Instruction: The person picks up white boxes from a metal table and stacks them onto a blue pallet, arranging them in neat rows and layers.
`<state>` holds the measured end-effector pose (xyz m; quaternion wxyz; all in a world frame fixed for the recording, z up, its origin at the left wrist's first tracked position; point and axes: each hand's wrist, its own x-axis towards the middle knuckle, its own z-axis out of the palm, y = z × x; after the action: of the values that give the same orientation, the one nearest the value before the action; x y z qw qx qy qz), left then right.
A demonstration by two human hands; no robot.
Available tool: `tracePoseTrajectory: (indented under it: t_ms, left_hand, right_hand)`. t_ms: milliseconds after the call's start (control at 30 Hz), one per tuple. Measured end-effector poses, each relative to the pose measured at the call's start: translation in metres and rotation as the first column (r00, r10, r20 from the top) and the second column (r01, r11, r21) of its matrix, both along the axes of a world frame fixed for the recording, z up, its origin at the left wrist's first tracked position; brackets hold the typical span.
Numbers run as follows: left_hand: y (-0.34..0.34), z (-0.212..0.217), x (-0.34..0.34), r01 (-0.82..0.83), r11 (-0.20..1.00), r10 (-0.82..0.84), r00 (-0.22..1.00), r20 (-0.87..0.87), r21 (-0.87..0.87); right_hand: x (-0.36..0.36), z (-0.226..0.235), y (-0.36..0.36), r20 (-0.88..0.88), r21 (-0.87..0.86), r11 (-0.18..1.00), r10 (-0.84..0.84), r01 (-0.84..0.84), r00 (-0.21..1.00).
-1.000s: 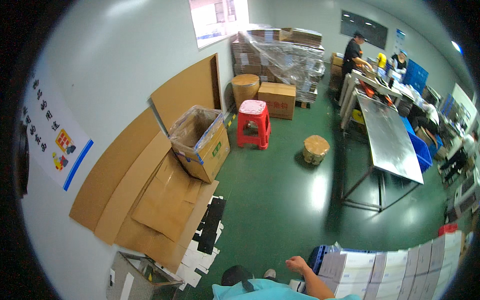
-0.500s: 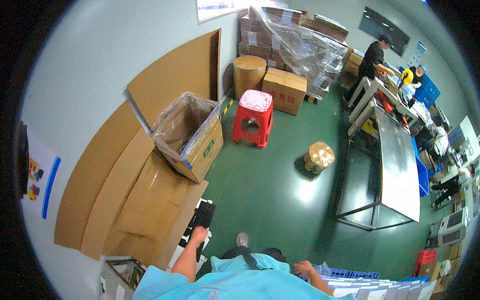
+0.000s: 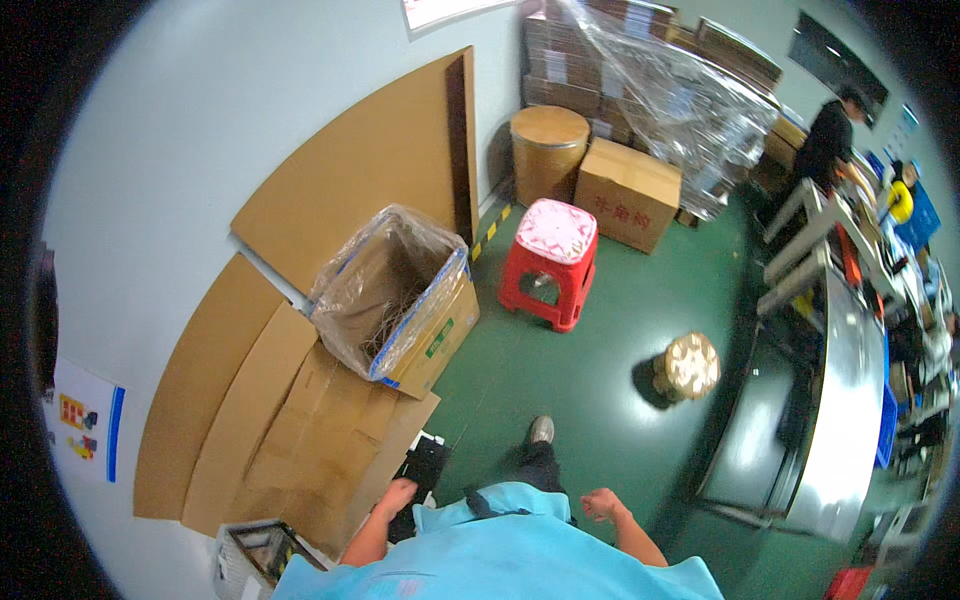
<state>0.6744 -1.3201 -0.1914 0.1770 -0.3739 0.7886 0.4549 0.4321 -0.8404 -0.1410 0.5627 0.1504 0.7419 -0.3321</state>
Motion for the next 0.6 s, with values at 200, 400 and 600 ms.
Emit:
tracePoseTrajectory:
  t_ms: [200, 400, 600]
  left_hand:
    - [0.025, 0.069, 0.059, 0.179, 0.984, -0.167, 0.883, 0.438, 0.014]
    - [0.051, 0.04, -0.003, 0.639, 0.723, -0.649, 0.759, 0.061, -0.261]
    - [0.023, -0.087, -0.105, -0.162, 0.878, 0.151, 0.987, 0.06, 0.451]
  right_hand:
    - [-0.226, -0.024, -0.05, -0.176, 0.053, 0.978, 0.206, -0.2, 0.963]
    - [-0.335, 0.025, -0.158, -0.296, -0.187, 0.982, -0.048, -0.008, 0.954]
    - [-0.373, 0.027, -0.222, -0.248, -0.058, 0.877, 0.451, -0.478, 0.858]
